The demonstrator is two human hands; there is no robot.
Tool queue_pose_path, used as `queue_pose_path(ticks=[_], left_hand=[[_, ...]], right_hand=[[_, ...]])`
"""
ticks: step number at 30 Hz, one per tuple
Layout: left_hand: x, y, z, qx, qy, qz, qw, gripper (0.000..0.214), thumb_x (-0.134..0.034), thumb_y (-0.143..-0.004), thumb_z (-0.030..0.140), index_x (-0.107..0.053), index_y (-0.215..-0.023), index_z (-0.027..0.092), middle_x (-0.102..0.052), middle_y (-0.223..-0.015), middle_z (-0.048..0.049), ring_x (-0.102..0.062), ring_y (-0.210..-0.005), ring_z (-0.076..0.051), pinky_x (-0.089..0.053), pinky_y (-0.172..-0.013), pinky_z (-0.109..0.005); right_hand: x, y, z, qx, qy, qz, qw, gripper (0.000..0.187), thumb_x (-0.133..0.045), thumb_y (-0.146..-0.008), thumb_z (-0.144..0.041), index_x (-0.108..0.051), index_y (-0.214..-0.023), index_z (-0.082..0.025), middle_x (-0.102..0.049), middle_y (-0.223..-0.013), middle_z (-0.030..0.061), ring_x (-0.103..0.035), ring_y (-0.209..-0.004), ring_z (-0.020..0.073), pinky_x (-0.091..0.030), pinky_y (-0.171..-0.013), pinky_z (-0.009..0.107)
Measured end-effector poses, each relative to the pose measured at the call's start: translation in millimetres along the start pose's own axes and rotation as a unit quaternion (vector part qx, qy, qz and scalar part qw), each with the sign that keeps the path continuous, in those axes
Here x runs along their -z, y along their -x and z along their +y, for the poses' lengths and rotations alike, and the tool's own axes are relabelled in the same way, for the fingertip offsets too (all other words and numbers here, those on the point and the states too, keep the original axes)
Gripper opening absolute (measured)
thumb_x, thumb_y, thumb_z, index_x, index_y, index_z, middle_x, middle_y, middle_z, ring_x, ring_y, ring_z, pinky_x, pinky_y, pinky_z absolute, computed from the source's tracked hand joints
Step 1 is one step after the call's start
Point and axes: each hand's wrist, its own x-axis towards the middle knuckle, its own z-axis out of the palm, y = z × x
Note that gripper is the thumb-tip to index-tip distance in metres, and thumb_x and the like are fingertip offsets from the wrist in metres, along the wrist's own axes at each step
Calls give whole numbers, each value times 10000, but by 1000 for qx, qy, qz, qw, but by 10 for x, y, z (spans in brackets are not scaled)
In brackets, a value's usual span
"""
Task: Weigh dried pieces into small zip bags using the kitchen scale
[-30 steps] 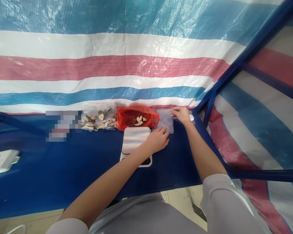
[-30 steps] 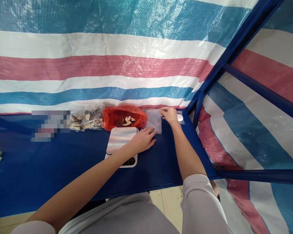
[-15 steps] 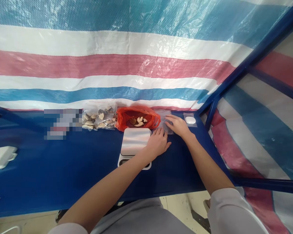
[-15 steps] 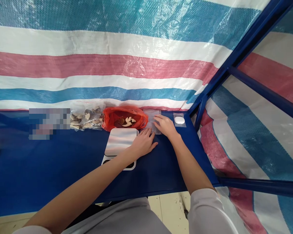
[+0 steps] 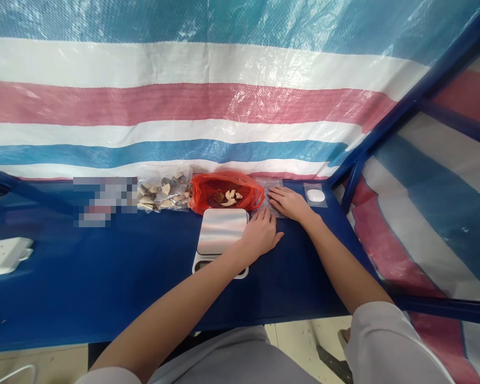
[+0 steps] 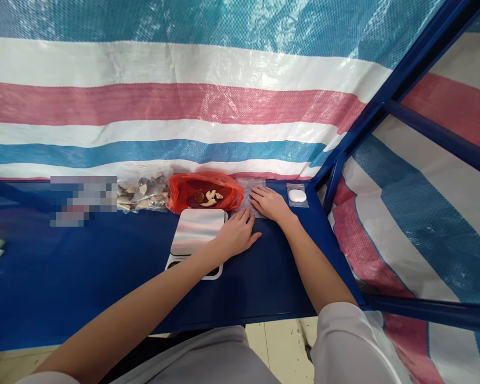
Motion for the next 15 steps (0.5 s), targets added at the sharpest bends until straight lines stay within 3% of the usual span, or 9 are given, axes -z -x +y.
queue_pose_path(ticks=[6,15], left_hand=[[10,-38,9,8,6,-2,1000,647,-515,-980,466,-521,-1370,-50,-527,-1448,-320,-519,-1372,-384,-393,-1136,-451],[211,113,65,-42,24,87,995,530,-442,-1018,458,-615,-1255,17,-637,-1328,-270,-603,-1272,-350,-473,-1066,-447]], right_hand=[[63,-48,9,5,-7,-14,1000,352,-493,-998,-256,-714,-1268,-201,-640,-1404,87,-586,-1337,263,-425,-1186,435],[324,202,-132,-81,-40,32,995,332,-529,-990,-293,-714,-1258,-230,-685,-1344,67,-588,-1335,258,-512,-1100,425]])
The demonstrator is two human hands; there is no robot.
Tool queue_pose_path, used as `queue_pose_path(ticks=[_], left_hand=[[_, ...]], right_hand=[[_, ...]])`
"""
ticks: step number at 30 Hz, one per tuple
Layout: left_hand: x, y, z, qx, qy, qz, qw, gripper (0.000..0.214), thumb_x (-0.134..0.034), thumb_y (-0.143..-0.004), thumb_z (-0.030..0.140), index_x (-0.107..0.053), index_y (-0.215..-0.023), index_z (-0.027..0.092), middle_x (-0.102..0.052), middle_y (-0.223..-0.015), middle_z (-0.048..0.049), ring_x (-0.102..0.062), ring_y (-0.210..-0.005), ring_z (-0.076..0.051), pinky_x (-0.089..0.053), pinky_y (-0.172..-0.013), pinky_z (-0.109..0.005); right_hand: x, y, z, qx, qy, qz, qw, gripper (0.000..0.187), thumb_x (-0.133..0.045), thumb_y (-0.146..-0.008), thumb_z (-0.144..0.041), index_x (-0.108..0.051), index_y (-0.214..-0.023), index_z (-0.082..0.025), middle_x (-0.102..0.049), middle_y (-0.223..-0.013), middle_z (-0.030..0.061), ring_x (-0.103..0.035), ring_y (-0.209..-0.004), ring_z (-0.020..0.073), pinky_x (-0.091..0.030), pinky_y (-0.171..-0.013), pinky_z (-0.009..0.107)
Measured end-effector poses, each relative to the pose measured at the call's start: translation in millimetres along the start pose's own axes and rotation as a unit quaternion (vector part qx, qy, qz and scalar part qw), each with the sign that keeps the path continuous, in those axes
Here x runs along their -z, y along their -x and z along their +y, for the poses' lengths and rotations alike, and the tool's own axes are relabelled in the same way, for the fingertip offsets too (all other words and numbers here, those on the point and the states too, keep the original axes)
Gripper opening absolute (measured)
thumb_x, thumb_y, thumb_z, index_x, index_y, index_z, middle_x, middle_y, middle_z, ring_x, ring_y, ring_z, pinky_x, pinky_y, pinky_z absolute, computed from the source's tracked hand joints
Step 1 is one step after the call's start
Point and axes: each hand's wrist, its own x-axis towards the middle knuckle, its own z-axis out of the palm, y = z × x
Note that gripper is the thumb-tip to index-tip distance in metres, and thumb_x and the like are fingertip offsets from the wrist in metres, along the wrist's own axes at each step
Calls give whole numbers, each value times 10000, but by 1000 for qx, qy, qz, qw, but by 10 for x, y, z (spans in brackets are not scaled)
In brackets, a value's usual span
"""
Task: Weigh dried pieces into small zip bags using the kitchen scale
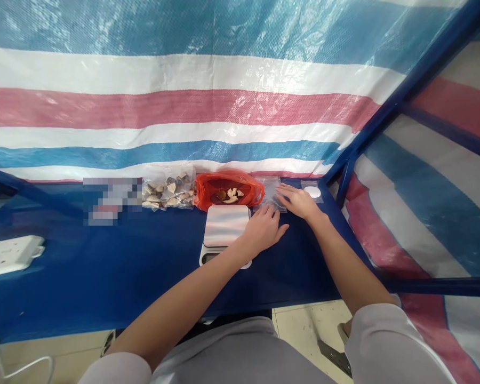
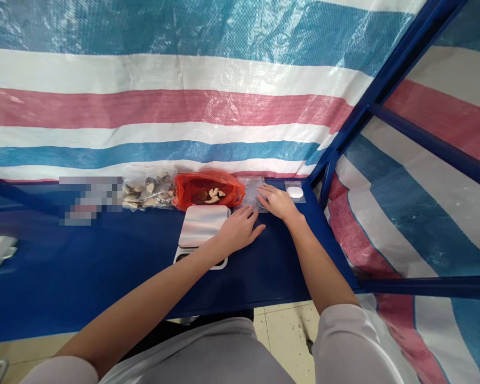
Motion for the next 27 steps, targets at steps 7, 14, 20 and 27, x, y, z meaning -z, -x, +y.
queue_pose_path(ticks=[7,14,20,27], left_hand=[[347,381,-159,-3,35,63,997,429,-412,-1032,409,-637,-1248,113,-667,-1304,-203,-623,-1251,-312,-491,-1076,-449],[643,866,-598,48,17,98,994,377,-396,-1032,361,-656,-1205,148,-696,-1248,-151,-634,-1198,-287,-501,-1053,-436],[698,1233,-1063,126,-1,117,985,432,-360,-1029,368,-697,-1209,167,-700,-1272,-147,-634,-1210,-288,-464,-1098,-455],[626,1557,-1450,223,-39,61,972,492,-321,-1024,358,-656,-1321,155,-625,-1419,-138,-495,-1402,-315,-299,-1211,-530]], right_hand=[[27,396,-381,-61,-74,44,994,335,-522,-992,-338,-725,-1238,-234,-706,-1306,68,-644,-1263,258,-514,-1093,399],[-238,545,-849,-80,-46,43,995,323,-521,-987,-335,-729,-1220,-254,-720,-1283,50,-660,-1240,261,-524,-1088,409],[-392,480,-1073,-93,-8,48,995,322,-502,-989,-304,-713,-1232,-292,-701,-1321,22,-619,-1298,255,-577,-1017,415],[-557,495,-1098,-64,-6,36,997,360,-489,-992,-295,-690,-1288,-255,-626,-1427,49,-545,-1378,266,-508,-1118,448]])
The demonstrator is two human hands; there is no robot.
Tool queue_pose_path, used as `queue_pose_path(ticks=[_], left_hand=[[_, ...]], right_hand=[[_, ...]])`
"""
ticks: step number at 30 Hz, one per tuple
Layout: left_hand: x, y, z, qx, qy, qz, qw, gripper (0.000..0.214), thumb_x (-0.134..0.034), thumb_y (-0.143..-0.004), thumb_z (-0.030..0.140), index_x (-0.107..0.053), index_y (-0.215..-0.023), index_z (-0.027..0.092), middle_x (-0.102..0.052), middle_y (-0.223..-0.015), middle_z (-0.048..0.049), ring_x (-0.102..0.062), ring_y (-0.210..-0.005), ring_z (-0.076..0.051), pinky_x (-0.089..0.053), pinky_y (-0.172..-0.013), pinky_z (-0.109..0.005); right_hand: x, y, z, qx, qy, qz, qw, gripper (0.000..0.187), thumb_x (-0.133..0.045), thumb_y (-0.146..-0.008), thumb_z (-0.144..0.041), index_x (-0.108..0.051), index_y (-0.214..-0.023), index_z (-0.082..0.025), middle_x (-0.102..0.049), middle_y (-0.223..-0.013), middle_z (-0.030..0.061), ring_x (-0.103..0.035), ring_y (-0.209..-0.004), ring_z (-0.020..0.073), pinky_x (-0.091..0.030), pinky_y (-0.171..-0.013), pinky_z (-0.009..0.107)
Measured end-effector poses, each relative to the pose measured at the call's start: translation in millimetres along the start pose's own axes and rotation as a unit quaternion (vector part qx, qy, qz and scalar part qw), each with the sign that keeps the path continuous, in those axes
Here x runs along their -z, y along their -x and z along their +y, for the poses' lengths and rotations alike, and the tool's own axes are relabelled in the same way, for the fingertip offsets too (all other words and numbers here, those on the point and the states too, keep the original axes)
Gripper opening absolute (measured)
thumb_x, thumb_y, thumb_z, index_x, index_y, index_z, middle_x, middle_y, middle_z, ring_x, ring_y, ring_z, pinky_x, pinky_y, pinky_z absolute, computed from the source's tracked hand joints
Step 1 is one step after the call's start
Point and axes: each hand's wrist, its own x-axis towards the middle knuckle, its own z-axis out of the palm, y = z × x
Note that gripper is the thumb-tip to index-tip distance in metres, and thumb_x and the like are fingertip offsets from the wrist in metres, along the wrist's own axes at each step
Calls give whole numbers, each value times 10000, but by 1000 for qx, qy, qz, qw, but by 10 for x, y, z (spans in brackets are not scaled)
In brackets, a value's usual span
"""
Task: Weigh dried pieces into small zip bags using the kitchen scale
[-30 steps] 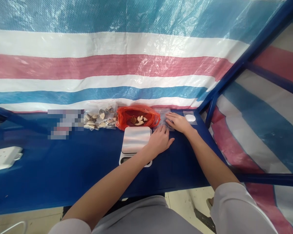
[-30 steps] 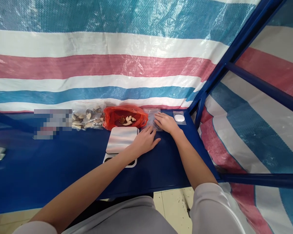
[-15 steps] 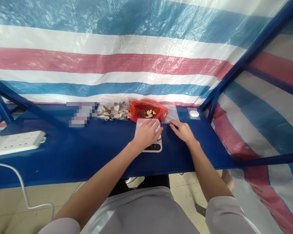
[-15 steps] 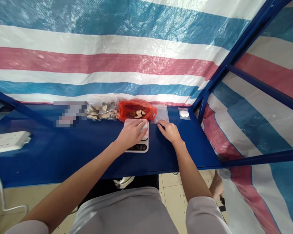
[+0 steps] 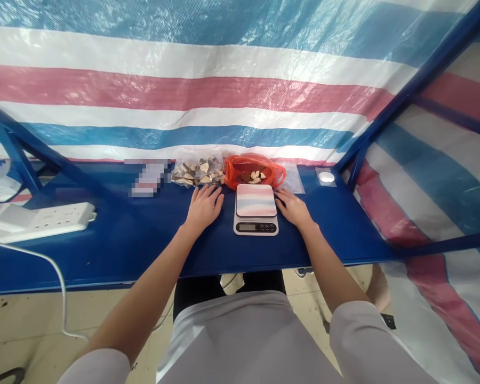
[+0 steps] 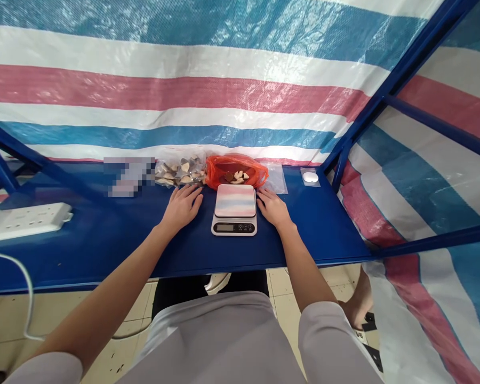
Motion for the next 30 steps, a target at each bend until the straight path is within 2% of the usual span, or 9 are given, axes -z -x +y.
queue_pose_path(ticks=[5,8,11,14,30], left_hand=[[-75,69,-115,13,-20,-30,999,528,-359,-1003,397,-604,-1394,142,-506,-1535,-156,-416,-1465,-336,-251,-1230,-552],[-89,75,-111,18,-38,-46,998,556,-350,-1007,429,-559,-1447,161,-448,-1579,-156,-379,-1487,-350,-221,-1233,-581],[-84,66,-89,27,-47,-66,996,576,-351,-1007,445,-524,-1481,168,-409,-1602,-157,-353,-1499,-365,-216,-1232,-589],[-77,61,-75,33,-51,-71,996,578,-349,-1008,446,-505,-1496,177,-399,-1610,-149,-342,-1505,-363,-219,-1232,-583],[-77,55,-86,38,-67,-76,994,556,-399,-1009,425,-503,-1501,189,-415,-1600,-137,-358,-1498,-360,-248,-1231,-575]], right_hand=[[-63,19,44,14,7,-7,1000,398,-466,-1004,-301,-662,-1340,-218,-589,-1466,72,-508,-1411,275,-433,-1188,465],[-61,26,52,18,4,-9,1000,413,-451,-1009,-289,-639,-1372,-237,-579,-1477,56,-491,-1424,264,-418,-1201,462],[-45,34,44,11,8,-14,1000,429,-434,-1015,-293,-633,-1381,-194,-562,-1491,82,-476,-1436,267,-399,-1213,452],[-29,37,32,7,15,-20,1000,442,-423,-1019,-293,-630,-1382,-149,-549,-1500,105,-464,-1444,270,-373,-1229,435],[-78,27,58,12,11,0,1000,406,-464,-1008,-309,-664,-1343,-197,-579,-1473,82,-499,-1415,296,-416,-1200,482]])
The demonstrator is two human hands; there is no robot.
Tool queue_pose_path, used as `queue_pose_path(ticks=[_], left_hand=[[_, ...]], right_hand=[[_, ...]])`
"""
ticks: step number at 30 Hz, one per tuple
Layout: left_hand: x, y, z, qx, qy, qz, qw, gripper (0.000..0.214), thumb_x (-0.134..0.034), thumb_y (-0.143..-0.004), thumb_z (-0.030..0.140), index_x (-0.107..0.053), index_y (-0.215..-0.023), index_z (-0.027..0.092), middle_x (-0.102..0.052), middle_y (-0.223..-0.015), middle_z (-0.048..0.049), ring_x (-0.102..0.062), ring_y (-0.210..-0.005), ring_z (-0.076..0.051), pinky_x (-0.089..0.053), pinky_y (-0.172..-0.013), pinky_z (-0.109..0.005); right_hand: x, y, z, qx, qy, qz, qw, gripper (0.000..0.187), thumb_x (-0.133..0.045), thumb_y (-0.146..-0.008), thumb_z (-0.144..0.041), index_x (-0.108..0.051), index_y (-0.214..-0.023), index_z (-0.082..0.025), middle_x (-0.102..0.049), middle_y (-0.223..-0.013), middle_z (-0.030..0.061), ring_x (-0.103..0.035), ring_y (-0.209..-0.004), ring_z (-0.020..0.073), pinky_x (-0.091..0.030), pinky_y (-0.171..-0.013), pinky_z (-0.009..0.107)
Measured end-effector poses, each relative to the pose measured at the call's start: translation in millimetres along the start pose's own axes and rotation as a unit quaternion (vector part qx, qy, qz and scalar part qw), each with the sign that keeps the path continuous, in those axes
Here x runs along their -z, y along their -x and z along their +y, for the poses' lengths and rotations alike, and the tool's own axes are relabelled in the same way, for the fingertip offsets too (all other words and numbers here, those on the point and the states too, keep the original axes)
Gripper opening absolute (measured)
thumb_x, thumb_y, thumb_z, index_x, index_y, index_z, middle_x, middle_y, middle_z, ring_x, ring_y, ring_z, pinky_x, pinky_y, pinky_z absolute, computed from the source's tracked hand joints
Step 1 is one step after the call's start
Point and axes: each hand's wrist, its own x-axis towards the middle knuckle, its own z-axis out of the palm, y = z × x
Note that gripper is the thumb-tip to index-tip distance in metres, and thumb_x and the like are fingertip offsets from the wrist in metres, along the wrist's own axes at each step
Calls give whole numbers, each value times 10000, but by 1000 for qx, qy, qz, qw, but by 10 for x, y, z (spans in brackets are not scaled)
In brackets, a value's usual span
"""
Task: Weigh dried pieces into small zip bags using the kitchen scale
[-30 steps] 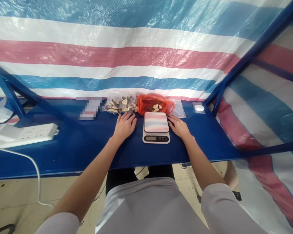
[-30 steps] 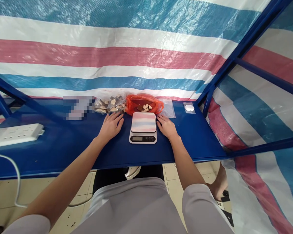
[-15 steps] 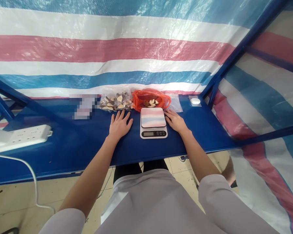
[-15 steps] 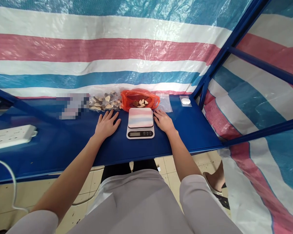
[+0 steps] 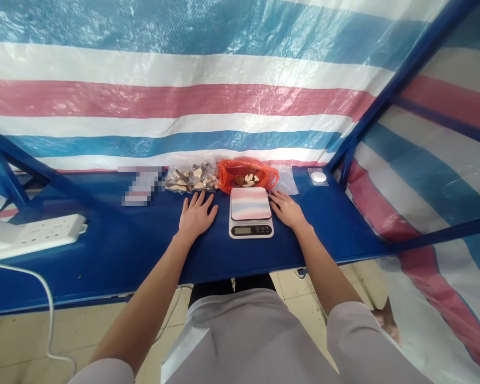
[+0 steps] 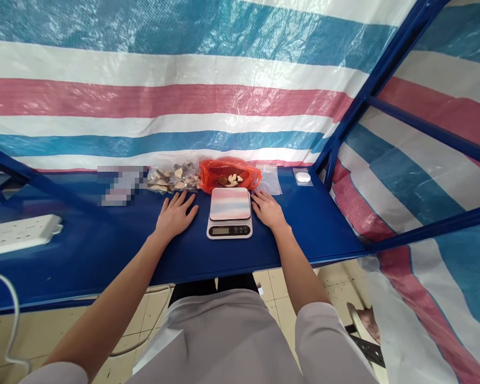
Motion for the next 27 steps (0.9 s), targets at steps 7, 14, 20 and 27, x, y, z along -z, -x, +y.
queue_pose_path(ticks=[7,14,20,27], left_hand=[[-33,3,-29,-8,15,40,999,516,-430,-997,401,-585,-1430,165,-496,-1541,-156,-424,-1461,-353,-298,-1216,-561],[30,19,-56,-59,56,137,987,420,-465,-980,362,-715,-1235,141,-675,-1343,-157,-582,-1324,-328,-405,-1163,-498],[326,-225,-98,-120,34,225,966,389,-443,-996,366,-719,-1199,182,-733,-1234,-114,-647,-1219,-293,-463,-1096,-443],[464,-650,-523,-98,-5,188,977,428,-420,-974,375,-697,-1225,167,-689,-1294,-160,-616,-1248,-328,-388,-1141,-518]], right_hand=[[1,19,-18,-14,-11,55,998,345,-493,-979,-248,-723,-1235,-259,-665,-1377,38,-593,-1330,245,-501,-1130,438],[114,-4,16,-21,-21,89,996,324,-498,-986,-288,-723,-1218,-271,-692,-1340,34,-597,-1326,243,-560,-1054,418],[19,-37,111,-17,14,62,998,310,-522,-974,-276,-726,-1206,-262,-688,-1346,60,-583,-1339,288,-481,-1133,497],[-31,-13,103,-9,24,36,999,366,-464,-1004,-272,-697,-1281,-218,-655,-1389,90,-566,-1355,294,-439,-1166,511]])
